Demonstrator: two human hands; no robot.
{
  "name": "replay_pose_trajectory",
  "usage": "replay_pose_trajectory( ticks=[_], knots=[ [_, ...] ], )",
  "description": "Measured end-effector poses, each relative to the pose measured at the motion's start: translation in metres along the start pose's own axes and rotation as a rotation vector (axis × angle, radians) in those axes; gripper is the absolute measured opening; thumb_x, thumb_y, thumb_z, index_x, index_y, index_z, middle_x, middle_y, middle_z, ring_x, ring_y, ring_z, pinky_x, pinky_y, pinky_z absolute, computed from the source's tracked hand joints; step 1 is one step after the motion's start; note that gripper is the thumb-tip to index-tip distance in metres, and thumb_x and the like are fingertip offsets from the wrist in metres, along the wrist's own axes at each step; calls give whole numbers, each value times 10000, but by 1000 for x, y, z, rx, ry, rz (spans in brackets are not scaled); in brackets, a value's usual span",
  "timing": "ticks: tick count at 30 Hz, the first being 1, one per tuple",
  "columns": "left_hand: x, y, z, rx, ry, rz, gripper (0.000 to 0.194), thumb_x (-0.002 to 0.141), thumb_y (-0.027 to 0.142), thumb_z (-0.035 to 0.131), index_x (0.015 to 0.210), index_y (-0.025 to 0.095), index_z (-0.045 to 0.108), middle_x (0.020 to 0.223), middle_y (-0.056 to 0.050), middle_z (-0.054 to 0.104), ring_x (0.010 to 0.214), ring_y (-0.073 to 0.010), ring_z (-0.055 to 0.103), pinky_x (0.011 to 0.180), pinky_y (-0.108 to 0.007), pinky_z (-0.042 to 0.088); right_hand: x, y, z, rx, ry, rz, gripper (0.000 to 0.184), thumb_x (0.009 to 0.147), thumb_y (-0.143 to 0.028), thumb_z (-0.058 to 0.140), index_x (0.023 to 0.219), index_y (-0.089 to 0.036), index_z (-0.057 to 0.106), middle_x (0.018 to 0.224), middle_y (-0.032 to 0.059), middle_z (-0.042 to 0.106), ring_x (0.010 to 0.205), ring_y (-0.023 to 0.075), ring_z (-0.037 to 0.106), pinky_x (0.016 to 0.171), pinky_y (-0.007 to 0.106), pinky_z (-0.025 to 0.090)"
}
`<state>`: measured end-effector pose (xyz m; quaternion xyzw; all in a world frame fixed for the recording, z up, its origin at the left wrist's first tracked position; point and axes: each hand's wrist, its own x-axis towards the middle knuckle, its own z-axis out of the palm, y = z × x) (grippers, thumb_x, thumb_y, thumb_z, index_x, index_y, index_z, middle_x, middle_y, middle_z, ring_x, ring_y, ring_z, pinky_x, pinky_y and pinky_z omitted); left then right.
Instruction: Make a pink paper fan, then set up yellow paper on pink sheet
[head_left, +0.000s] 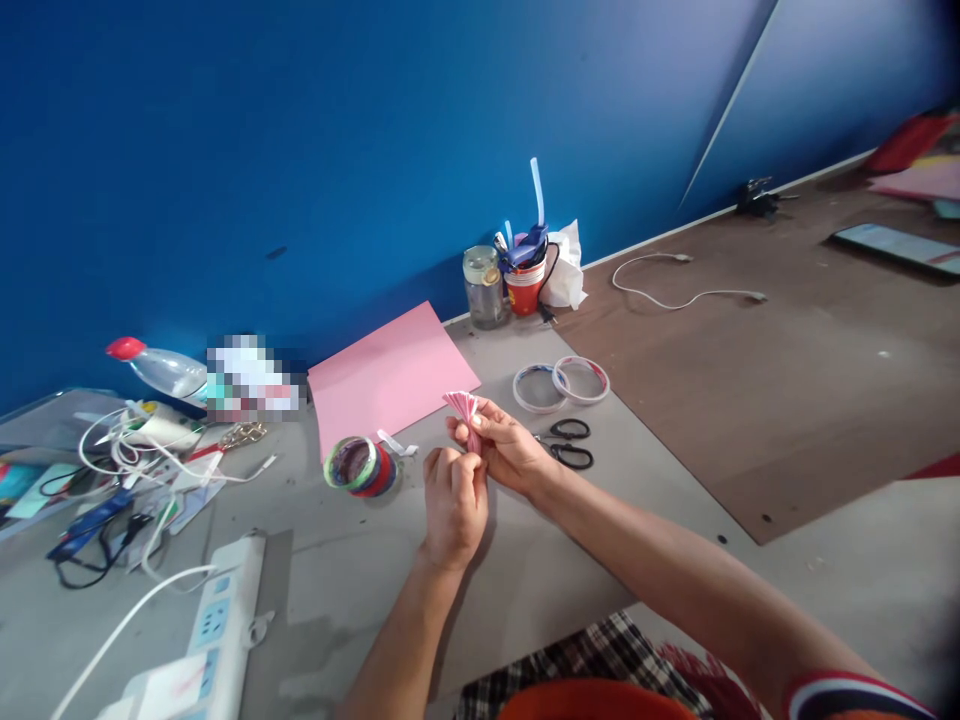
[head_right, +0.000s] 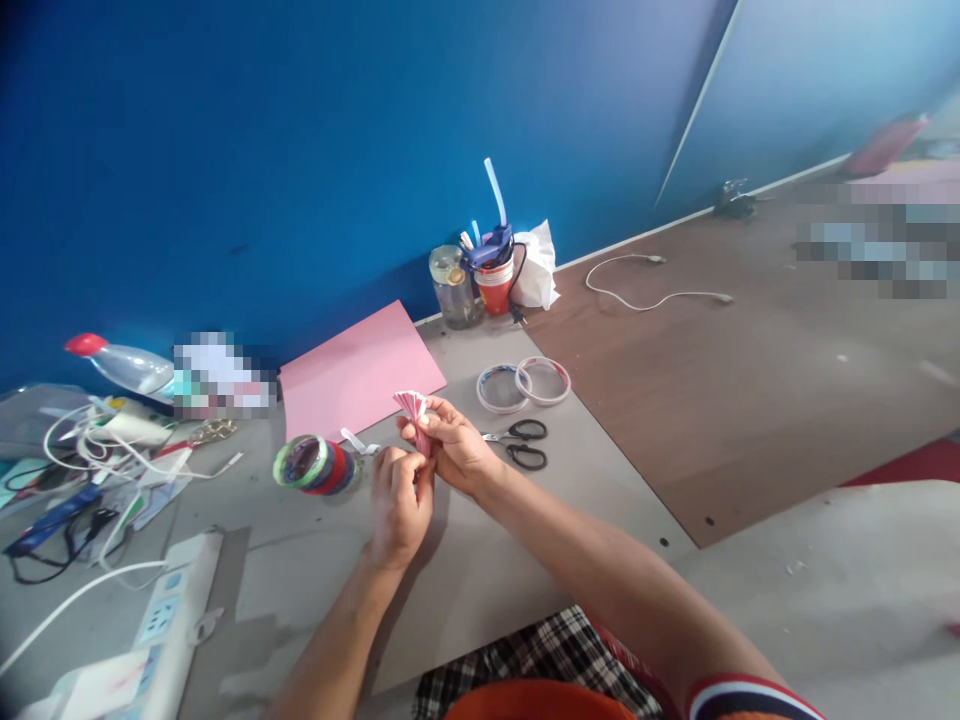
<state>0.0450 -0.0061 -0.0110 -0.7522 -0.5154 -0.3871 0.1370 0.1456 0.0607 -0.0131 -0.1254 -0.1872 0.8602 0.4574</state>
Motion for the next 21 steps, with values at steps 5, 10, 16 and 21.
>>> replay_pose_trajectory(
  ticks=[5,10,16,21],
  knots=[
    [-5,-1,3,-22,-26,-69,120,849,74,510,875,190,495,759,-28,508,730,-175,513,716,-311,446,1,1,-2,-5,-36,71,206,748,-231,715,894,-179,580,736,9,662,707,114,614,663,218,483],
    [-11,0,4,-56,-57,-114,114,846,75,507,842,189,498,735,-21,504,708,-167,503,666,-281,435,4,-5,-2,18,-68,121,319,707,-296,757,962,-160,620,812,23,681,780,137,627,745,256,493],
    [-11,5,6,-61,-95,-133,102,851,90,497,820,186,511,715,-16,497,667,-155,491,626,-264,424,5,-10,2,-36,6,8,186,695,-252,766,811,-175,643,637,-13,636,750,135,607,778,262,478],
    [-13,6,8,-158,-109,-191,89,866,115,489,817,185,513,708,-12,513,658,-144,516,626,-257,445,4,-11,3,-76,12,-29,172,699,-237,759,712,-180,597,580,-18,606,743,143,612,786,283,470]
  ],
)
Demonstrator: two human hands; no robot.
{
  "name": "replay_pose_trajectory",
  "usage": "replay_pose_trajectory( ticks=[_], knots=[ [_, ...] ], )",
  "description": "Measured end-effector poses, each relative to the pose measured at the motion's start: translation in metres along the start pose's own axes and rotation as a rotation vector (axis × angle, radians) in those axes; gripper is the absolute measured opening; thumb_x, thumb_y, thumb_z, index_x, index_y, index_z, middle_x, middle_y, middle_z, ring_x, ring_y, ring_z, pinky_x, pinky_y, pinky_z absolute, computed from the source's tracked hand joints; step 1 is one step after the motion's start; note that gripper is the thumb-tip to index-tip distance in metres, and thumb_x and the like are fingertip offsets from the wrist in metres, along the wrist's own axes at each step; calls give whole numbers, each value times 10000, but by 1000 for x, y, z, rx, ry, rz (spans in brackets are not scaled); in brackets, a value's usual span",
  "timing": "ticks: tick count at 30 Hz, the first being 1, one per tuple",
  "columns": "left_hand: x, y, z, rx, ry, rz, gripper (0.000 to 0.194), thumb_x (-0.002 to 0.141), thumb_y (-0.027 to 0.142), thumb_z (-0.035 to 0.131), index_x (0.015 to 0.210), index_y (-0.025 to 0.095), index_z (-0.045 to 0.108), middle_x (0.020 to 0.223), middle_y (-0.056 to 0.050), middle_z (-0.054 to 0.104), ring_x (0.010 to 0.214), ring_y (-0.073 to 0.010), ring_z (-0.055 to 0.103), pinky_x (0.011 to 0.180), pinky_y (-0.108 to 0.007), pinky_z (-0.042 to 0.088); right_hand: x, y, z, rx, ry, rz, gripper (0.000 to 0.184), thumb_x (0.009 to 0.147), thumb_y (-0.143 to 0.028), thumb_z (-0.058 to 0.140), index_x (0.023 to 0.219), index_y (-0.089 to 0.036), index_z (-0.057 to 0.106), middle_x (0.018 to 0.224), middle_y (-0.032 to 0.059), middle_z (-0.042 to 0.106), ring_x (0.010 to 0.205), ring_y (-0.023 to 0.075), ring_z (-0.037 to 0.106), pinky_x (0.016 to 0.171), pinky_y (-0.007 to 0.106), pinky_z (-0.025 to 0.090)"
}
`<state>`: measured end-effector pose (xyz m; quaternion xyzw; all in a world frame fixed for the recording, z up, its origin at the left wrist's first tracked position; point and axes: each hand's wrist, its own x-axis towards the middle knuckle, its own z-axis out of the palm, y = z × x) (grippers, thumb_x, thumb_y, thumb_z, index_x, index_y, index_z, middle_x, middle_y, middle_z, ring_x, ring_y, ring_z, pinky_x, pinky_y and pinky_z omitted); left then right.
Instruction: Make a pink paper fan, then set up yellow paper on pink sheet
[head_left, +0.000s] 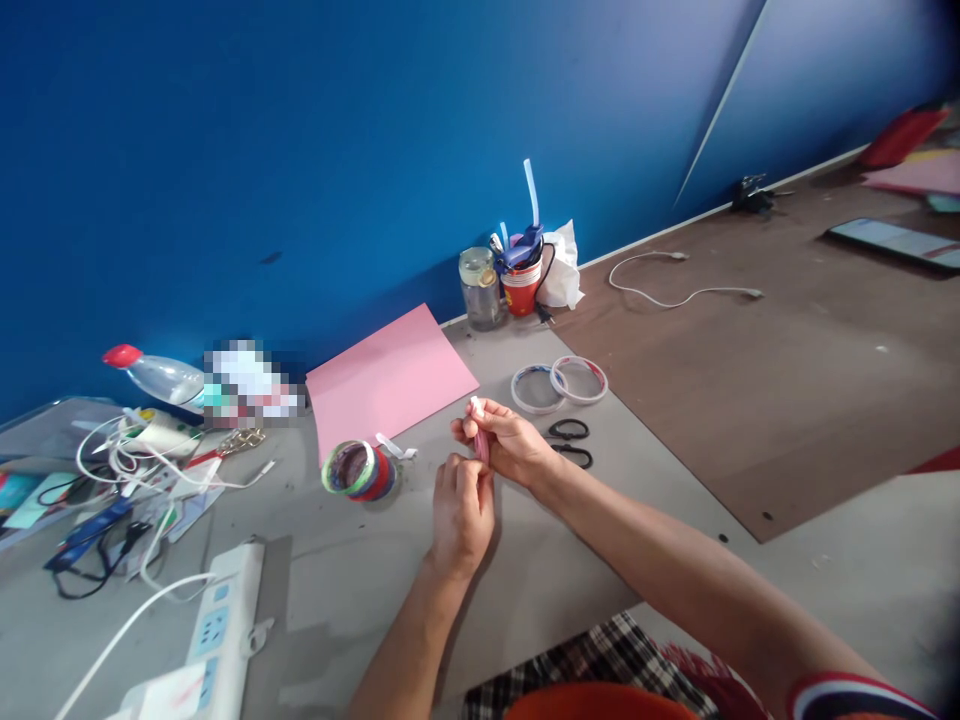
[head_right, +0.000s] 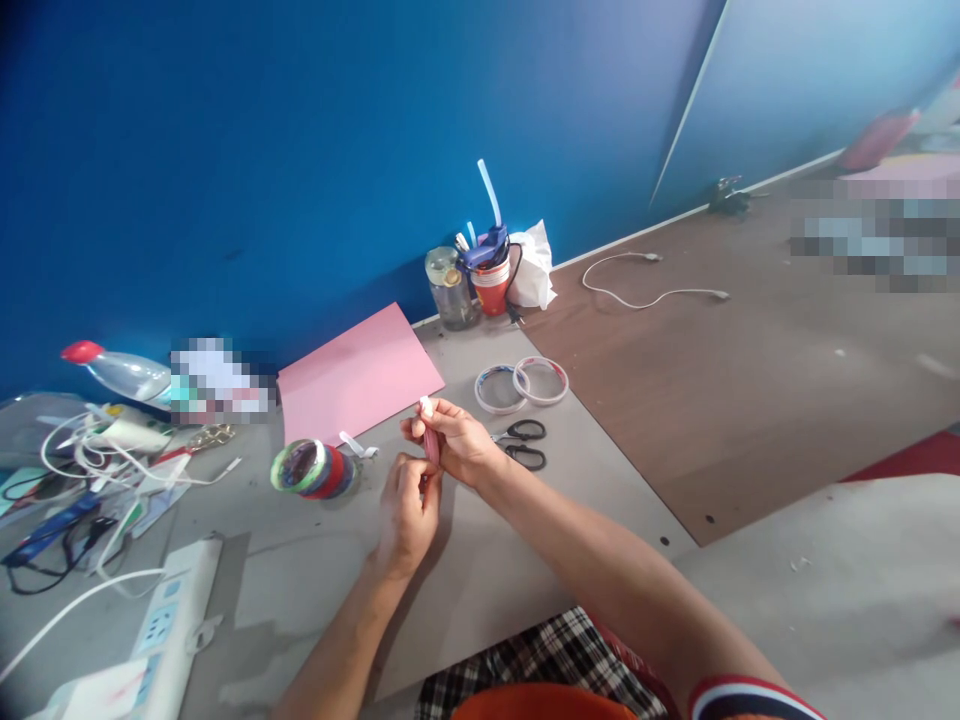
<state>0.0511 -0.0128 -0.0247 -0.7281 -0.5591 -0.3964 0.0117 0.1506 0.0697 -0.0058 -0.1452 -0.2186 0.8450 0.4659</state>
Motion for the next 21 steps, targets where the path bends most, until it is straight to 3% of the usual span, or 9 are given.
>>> replay_pose_trajectory(
  ticks=[3,5,10,13,16,21],
  knots=[
    [-4,-1,2,-132,-1,-137,35,866,164,519,892,183,504,757,-17,559,684,-137,565,644,-253,473,-1,-1,0,1,-8,14,189,702,-245,759,700,-180,581,598,-14,620,739,142,607,737,274,473],
    [-5,-2,4,-222,-2,-237,121,863,218,548,962,178,491,820,-38,601,704,-137,590,651,-253,487,-2,-2,-1,1,-12,31,198,708,-259,757,705,-178,576,613,-9,627,735,144,603,667,257,473],
    [-3,-2,2,-419,-129,-409,241,871,286,532,1080,170,498,880,-67,659,732,-145,631,637,-247,497,-1,0,-3,-45,21,46,221,711,-293,759,728,-182,568,645,3,633,745,161,611,546,226,469],
    [2,1,-1,-464,-196,-522,167,872,262,496,1008,177,546,764,-23,653,576,-114,587,543,-218,462,-1,0,-4,-112,12,54,220,727,-334,745,766,-177,597,699,21,663,692,146,608,514,212,462],
    [6,4,-4,-518,-164,-627,147,881,271,462,952,179,553,682,11,612,421,-79,473,441,-204,401,-2,-2,-5,-133,-44,111,305,738,-419,717,901,-177,629,850,61,706,657,149,600,449,213,431],
    [7,1,-5,-503,-113,-650,127,880,292,464,901,201,549,646,23,595,412,-89,462,444,-217,396,-2,-4,-7,-131,-135,132,443,716,-486,711,1033,-192,616,1113,102,678,805,183,617,452,202,423]
  ],
)
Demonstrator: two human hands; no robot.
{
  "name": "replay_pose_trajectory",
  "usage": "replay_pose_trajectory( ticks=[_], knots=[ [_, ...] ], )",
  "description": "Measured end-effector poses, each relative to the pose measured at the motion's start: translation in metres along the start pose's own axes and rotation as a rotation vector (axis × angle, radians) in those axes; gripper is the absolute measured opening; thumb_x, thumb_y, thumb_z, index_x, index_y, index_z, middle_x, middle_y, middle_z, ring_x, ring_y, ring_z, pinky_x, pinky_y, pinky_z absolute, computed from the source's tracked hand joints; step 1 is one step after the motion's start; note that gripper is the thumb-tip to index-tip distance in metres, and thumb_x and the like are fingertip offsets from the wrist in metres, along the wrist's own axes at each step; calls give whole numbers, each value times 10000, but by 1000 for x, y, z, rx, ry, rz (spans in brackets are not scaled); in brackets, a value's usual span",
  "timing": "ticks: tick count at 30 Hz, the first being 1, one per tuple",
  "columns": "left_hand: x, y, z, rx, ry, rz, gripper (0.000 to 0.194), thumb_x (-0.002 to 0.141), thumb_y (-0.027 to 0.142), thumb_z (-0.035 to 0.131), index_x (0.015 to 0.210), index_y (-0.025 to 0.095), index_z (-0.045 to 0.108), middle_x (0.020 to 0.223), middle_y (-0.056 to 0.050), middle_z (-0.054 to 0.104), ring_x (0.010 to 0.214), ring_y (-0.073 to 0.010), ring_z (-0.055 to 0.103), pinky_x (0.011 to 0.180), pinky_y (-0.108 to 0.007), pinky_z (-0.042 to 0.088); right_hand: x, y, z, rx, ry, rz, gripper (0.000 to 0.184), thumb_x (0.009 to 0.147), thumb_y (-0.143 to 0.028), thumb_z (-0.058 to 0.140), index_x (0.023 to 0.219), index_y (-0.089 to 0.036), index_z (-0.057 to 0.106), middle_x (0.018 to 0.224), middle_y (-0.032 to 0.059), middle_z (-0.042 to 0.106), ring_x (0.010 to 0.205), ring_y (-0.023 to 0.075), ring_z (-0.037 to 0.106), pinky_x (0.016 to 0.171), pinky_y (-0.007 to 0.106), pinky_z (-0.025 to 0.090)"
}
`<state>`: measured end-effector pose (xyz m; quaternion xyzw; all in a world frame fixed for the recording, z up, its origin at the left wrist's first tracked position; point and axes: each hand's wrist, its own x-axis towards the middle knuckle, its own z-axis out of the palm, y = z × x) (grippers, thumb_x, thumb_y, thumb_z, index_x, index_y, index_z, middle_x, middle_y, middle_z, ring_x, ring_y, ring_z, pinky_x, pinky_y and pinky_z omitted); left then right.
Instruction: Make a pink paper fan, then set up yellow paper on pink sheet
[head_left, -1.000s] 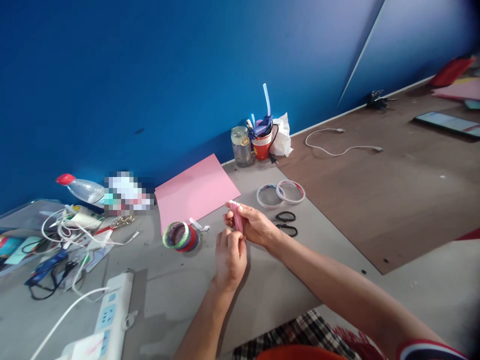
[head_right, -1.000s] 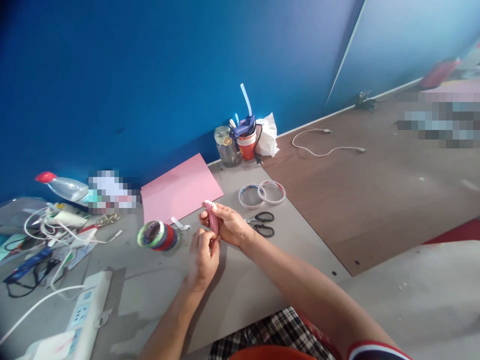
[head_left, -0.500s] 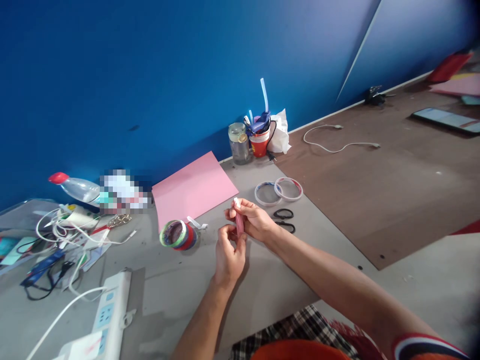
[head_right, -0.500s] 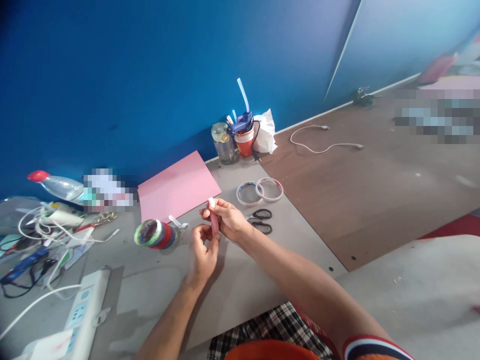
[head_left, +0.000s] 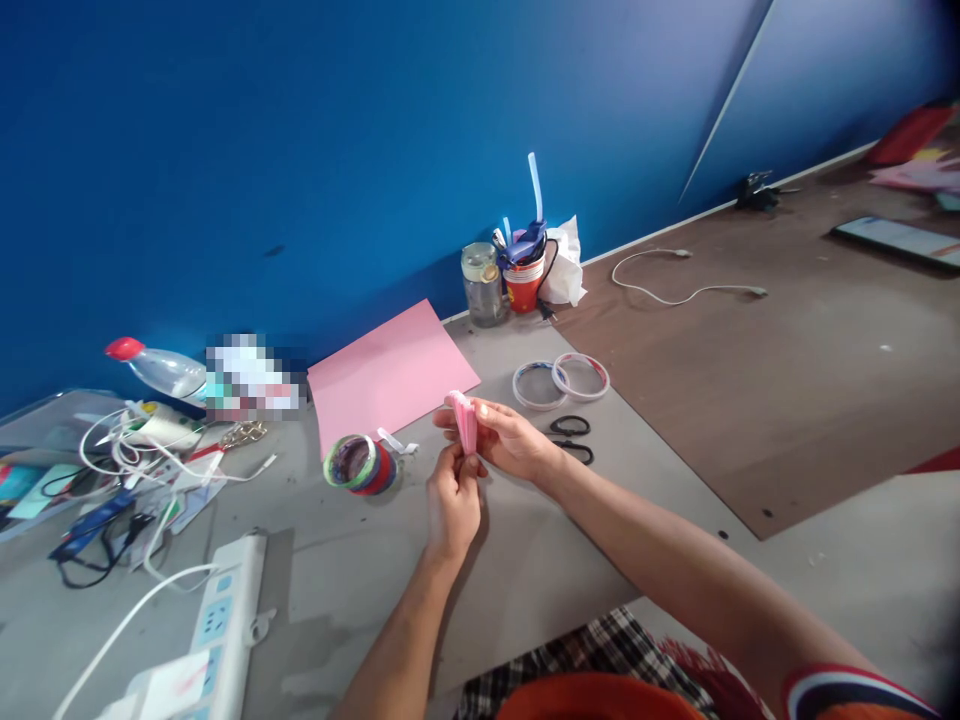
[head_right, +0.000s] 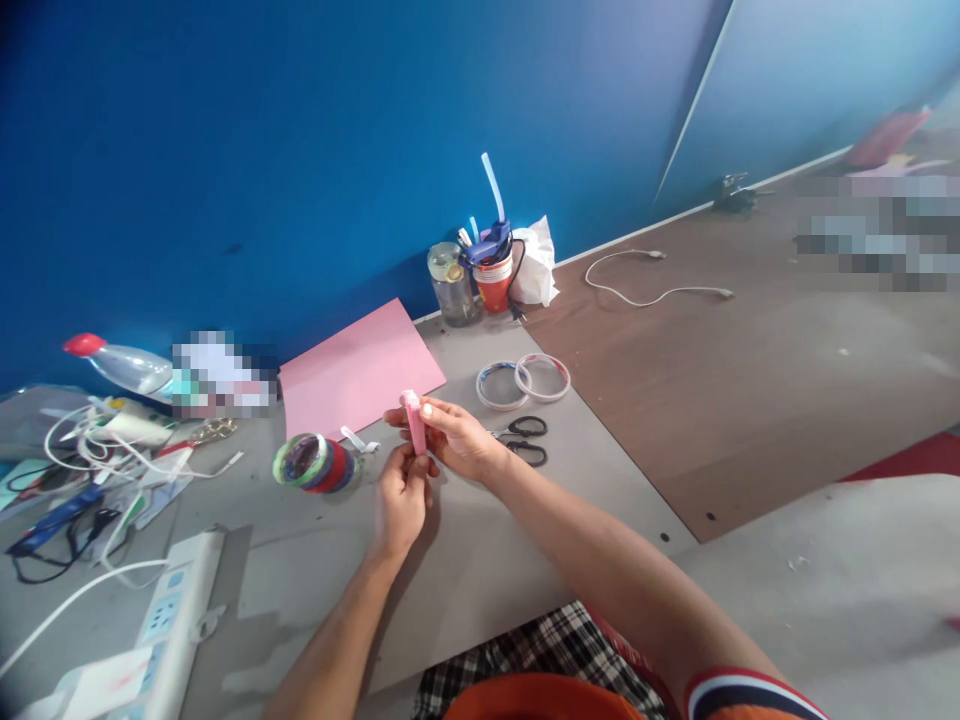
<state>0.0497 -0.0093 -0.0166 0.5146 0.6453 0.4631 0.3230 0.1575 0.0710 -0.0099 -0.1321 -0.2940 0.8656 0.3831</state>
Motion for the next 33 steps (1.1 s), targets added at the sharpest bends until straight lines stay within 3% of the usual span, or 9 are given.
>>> replay_pose_trajectory(
  ticks=[3,7,10,14,22,28,33],
  knots=[
    [1,-3,-2,26,35,43,115,878,286,471,884,212,558,635,13,612,467,-116,517,490,-237,425,0,0,-1,-6,-107,-13,523,713,-585,663,1062,-200,608,1240,113,617,744,163,599,435,206,403],
    [2,-2,-4,81,82,93,113,868,272,484,894,210,574,603,10,610,522,-142,561,534,-255,446,-1,-1,-2,-31,-157,0,531,693,-432,732,1147,-204,580,1310,111,569,757,150,587,484,213,425],
    [1,0,-3,138,98,118,112,863,262,485,895,200,573,606,15,606,548,-136,568,571,-250,457,-1,0,-1,-36,-114,-11,456,688,-315,755,1100,-184,611,1216,104,631,784,146,593,526,210,437],
    [1,0,0,157,80,129,133,871,258,471,919,191,575,616,11,616,566,-135,588,600,-246,474,2,2,0,-6,-3,-30,364,691,-288,765,1013,-173,640,1026,88,702,810,152,616,603,221,458],
    [-6,0,-2,-1,-157,72,388,871,406,522,1181,173,549,921,-75,704,628,-138,638,631,-262,526,5,-2,-1,21,156,-116,261,669,-271,786,870,-171,653,846,37,715,832,142,639,855,286,459],
    [-4,9,-2,-126,-161,-123,196,862,339,508,958,182,577,785,-28,682,454,-102,563,495,-239,482,2,-5,3,25,119,-107,246,676,-264,777,874,-181,656,812,21,713,797,137,634,849,296,457],
    [-4,9,-1,-78,-78,-112,93,851,293,508,832,211,549,711,3,649,373,-83,482,406,-227,408,2,-1,1,6,91,-102,285,697,-283,760,942,-178,661,874,45,722,819,144,644,852,301,455]
  ],
)
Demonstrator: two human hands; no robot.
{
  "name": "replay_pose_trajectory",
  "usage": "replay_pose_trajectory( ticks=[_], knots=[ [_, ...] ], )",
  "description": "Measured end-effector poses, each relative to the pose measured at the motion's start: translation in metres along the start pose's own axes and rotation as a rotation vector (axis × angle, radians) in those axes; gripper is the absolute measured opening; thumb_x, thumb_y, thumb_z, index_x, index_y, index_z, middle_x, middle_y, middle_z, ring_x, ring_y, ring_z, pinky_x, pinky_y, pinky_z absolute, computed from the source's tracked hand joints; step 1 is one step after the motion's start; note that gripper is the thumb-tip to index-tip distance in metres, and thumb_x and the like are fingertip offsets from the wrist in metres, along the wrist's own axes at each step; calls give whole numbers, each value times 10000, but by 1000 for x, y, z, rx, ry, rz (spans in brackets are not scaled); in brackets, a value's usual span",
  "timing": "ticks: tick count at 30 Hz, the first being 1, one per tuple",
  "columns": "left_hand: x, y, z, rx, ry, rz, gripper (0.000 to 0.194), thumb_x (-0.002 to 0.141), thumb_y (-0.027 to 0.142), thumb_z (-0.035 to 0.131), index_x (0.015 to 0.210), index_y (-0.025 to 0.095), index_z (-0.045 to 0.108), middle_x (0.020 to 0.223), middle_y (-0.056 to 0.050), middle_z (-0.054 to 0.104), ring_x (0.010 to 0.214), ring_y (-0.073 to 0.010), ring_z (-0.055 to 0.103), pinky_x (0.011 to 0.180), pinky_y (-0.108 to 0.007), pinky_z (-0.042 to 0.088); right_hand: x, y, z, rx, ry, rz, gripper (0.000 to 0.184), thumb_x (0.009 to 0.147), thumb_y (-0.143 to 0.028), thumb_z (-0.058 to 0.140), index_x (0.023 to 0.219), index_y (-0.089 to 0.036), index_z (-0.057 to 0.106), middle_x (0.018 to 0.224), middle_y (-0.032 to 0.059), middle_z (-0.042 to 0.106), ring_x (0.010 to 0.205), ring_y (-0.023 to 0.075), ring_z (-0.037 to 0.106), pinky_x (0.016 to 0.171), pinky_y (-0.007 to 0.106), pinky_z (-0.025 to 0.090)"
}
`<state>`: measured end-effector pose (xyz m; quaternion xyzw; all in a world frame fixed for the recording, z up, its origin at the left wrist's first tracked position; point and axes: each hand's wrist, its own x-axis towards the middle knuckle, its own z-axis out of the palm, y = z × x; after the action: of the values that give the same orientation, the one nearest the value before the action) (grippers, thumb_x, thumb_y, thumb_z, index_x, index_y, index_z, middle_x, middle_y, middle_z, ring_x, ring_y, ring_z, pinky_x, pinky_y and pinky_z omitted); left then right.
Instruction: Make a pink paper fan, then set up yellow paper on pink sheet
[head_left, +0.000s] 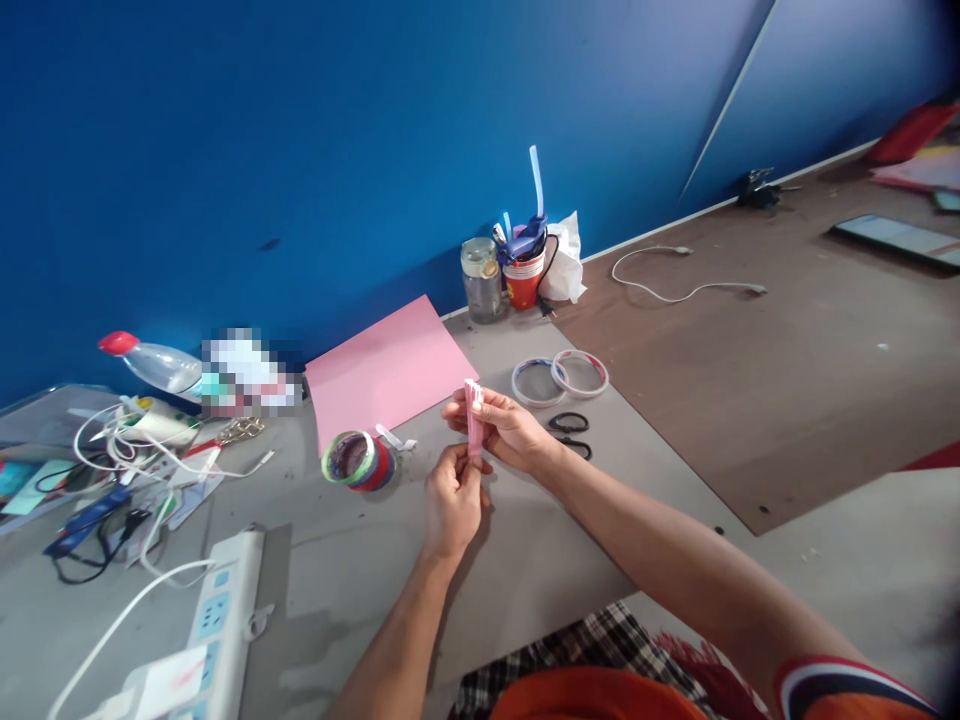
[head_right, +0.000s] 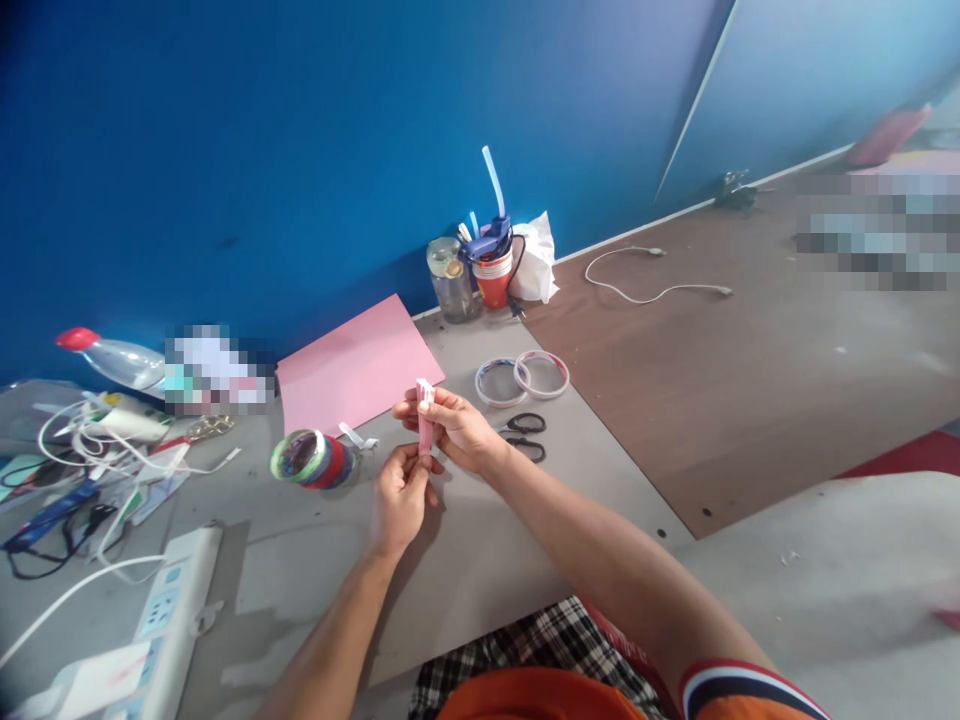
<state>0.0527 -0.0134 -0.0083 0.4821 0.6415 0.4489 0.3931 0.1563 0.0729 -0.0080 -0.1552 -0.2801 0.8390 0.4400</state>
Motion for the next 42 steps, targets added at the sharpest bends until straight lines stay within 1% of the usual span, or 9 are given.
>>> replay_pose_trajectory(
  ticks=[4,8,11,16,19,24,30,38,42],
  knots=[
    [3,-3,-2,55,102,41,111,849,302,505,783,221,543,622,28,605,360,-91,464,407,-235,394,-1,1,-2,-6,-87,2,332,728,-331,722,1018,-188,645,1007,71,708,829,160,640,761,298,479],
    [6,-4,-5,57,117,40,132,855,325,502,782,222,540,606,36,589,361,-90,465,397,-229,374,-2,2,-3,-20,-186,31,425,697,-301,729,1095,-213,611,1149,80,665,742,143,612,572,244,462],
    [6,-4,-5,47,131,42,165,858,357,511,774,218,538,603,36,583,356,-84,450,388,-221,356,-1,3,-2,-41,-182,69,483,634,-233,773,1088,-188,615,1140,101,670,728,139,598,490,204,423],
    [6,-10,-1,31,156,81,156,854,365,532,859,216,576,674,3,633,402,-94,475,429,-222,383,1,5,-4,-59,-143,124,337,668,-272,775,953,-149,645,1031,105,705,554,92,546,420,195,388],
    [7,-17,1,7,161,111,178,847,364,551,925,218,614,763,-35,681,443,-110,507,464,-238,411,1,3,-7,-57,-114,123,309,680,-260,776,943,-164,645,987,74,714,565,90,568,423,181,385],
    [8,-21,1,-38,122,174,289,789,360,644,1040,217,649,900,-80,707,592,-157,602,542,-256,475,0,0,-9,-36,-93,140,321,656,-257,798,922,-165,645,929,46,723,631,119,624,566,251,513],
    [6,-14,-1,-34,116,120,204,816,379,606,872,189,650,688,-22,674,421,-96,499,451,-217,417,-1,3,-6,-60,-119,125,354,661,-277,793,959,-171,634,936,45,722,508,90,552,396,201,387],
    [9,-8,-7,-7,198,83,251,829,434,569,745,197,574,576,15,601,403,-91,466,431,-210,365,-2,8,1,-151,-142,108,449,636,-290,796,1035,-164,631,980,74,685,666,136,580,487,229,409],
    [13,-13,-8,61,297,148,252,829,434,569,721,208,553,587,6,595,485,-119,525,486,-224,403,-2,12,6,-265,-125,77,370,641,-310,791,931,-129,650,805,40,652,674,126,553,575,237,415]
  ],
)
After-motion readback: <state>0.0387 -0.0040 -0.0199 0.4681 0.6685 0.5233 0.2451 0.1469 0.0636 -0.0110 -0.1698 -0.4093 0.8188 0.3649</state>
